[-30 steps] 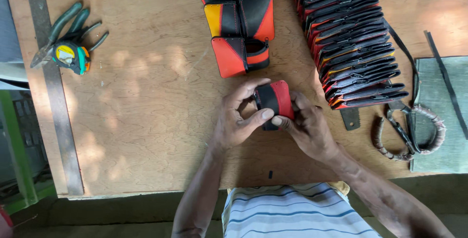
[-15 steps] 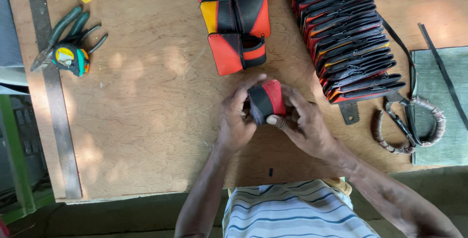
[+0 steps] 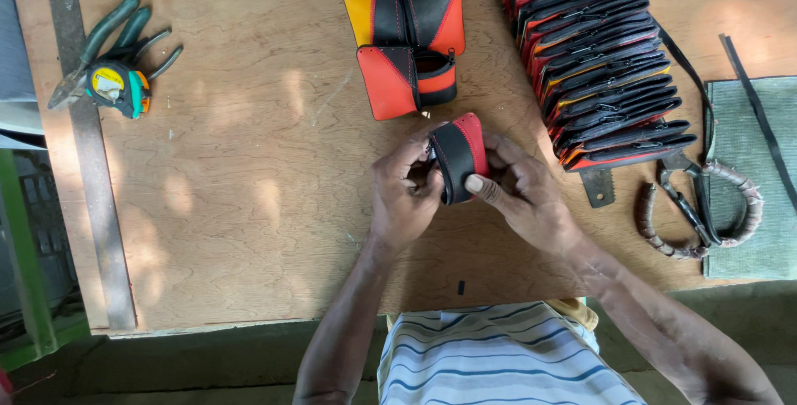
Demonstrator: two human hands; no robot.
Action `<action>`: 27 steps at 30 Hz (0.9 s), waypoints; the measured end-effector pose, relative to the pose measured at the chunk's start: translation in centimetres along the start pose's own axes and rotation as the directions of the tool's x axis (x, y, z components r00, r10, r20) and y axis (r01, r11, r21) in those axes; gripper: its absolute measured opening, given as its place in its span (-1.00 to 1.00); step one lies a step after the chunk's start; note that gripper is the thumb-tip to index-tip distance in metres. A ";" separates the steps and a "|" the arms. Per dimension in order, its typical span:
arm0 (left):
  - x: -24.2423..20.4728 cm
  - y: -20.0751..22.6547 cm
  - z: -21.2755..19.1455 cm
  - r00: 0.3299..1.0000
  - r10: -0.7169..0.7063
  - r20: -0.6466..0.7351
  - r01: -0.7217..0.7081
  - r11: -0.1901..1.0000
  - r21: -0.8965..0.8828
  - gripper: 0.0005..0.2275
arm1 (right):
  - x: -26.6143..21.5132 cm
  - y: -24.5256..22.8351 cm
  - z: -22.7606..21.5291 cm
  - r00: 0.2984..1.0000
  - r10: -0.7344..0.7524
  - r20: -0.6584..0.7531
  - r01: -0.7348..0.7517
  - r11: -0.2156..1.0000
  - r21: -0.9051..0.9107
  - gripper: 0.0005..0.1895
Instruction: The person assembles a small red and black pouch by hand, inserting a zipper and threading a black strap through the top. They use scissors to trim the strap and then place the finished pouch on a stack of similar items.
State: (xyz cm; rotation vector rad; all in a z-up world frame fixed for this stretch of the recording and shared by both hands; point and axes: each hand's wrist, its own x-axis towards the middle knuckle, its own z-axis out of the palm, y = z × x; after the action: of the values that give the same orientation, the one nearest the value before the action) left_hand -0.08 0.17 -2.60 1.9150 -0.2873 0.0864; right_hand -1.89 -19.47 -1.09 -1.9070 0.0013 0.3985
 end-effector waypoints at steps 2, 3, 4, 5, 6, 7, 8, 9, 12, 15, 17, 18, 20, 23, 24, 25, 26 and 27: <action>0.0 0.1 0.0 1.000 0.023 -0.014 -0.024 0.998 -0.065 -0.57 | -0.1 0.1 0.2 0.993 -0.113 0.026 0.106 0.978 0.180 -0.39; 0.0 0.3 0.0 0.999 0.035 -0.022 -0.037 0.995 -0.097 -0.58 | -0.1 0.1 0.3 0.985 -0.170 0.032 0.156 0.950 0.269 -0.40; 0.0 0.4 0.0 1.000 -0.026 -0.002 0.026 0.992 -0.126 -0.59 | -0.1 0.1 0.3 0.984 -0.175 0.027 0.161 0.947 0.277 -0.40; 0.0 0.7 0.1 0.996 -0.086 0.020 0.088 0.984 -0.153 -0.60 | -0.1 0.0 0.3 0.983 -0.180 0.022 0.167 0.944 0.285 -0.40; 0.0 0.9 0.1 0.988 -0.145 0.045 0.151 0.972 -0.179 -0.61 | -0.1 0.0 0.3 0.983 -0.184 0.016 0.171 0.941 0.292 -0.40; 0.0 1.0 0.0 0.993 -0.108 0.037 0.112 0.982 -0.150 -0.61 | 0.0 0.0 0.3 0.982 -0.188 0.023 0.172 0.935 0.309 -0.42; 0.0 1.1 -0.1 0.997 -0.070 0.034 0.074 0.990 -0.123 -0.61 | 0.0 -0.1 0.2 0.981 -0.190 0.028 0.171 0.930 0.325 -0.43; 0.0 1.1 -0.1 0.999 -0.032 0.033 0.035 0.995 -0.095 -0.61 | 0.0 -0.1 0.1 0.981 -0.192 0.032 0.170 0.925 0.340 -0.44; -0.1 1.1 0.1 0.995 -0.096 -0.012 0.093 0.984 -0.154 -0.65 | -0.5 -0.3 0.3 0.981 -0.190 -0.028 0.188 0.920 0.345 -0.46; -0.5 1.5 -0.2 0.997 -0.047 -0.053 0.034 0.976 -0.216 -0.74 | -1.1 -1.1 -0.3 0.976 -0.210 -0.061 0.218 0.925 0.311 -0.48; -0.4 2.1 -0.1 0.996 -0.076 -0.036 0.074 0.996 -0.041 -0.69 | -1.6 -1.9 -0.6 0.979 -0.194 -0.062 0.202 0.961 0.187 -0.46; -0.5 2.6 0.0 0.995 -0.093 -0.029 0.094 0.994 0.048 -0.63 | -2.0 -2.2 -0.8 0.981 -0.183 -0.063 0.189 0.974 0.126 -0.45; -0.8 4.2 0.2 0.982 -0.180 0.059 0.187 0.971 -0.151 -0.63 | -2.9 -2.7 -1.7 0.974 -0.219 -0.053 0.221 0.975 0.016 -0.48; -0.6 6.5 1.4 0.972 -0.184 0.147 0.230 0.877 -0.423 -0.70 | -4.9 -3.3 -3.6 0.972 -0.230 -0.054 0.225 0.970 -0.095 -0.59; -0.4 7.3 1.9 0.972 -0.167 0.166 0.229 0.833 -0.504 -0.74 | -5.6 -3.4 -4.3 0.972 -0.227 -0.058 0.219 0.968 -0.120 -0.63; -0.2 8.0 2.0 0.957 -0.179 0.227 0.273 0.819 -0.504 -0.73 | -6.4 -3.4 -5.2 0.959 -0.270 -0.091 0.254 0.955 -0.156 -0.68; 0.2 8.8 2.1 0.940 -0.186 0.285 0.312 0.807 -0.502 -0.73 | -7.0 -3.4 -6.3 0.940 -0.317 -0.125 0.290 0.937 -0.195 -0.72; 0.7 9.4 2.4 0.920 -0.191 0.343 0.350 0.795 -0.496 -0.72 | -7.6 -3.1 -7.2 0.918 -0.364 -0.156 0.324 0.917 -0.235 -0.75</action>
State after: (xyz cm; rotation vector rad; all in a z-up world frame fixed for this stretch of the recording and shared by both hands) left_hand -1.89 -5.30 5.29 1.3630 -0.1881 -0.4270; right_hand -6.44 -26.32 6.09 -2.0929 -0.2531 -0.0347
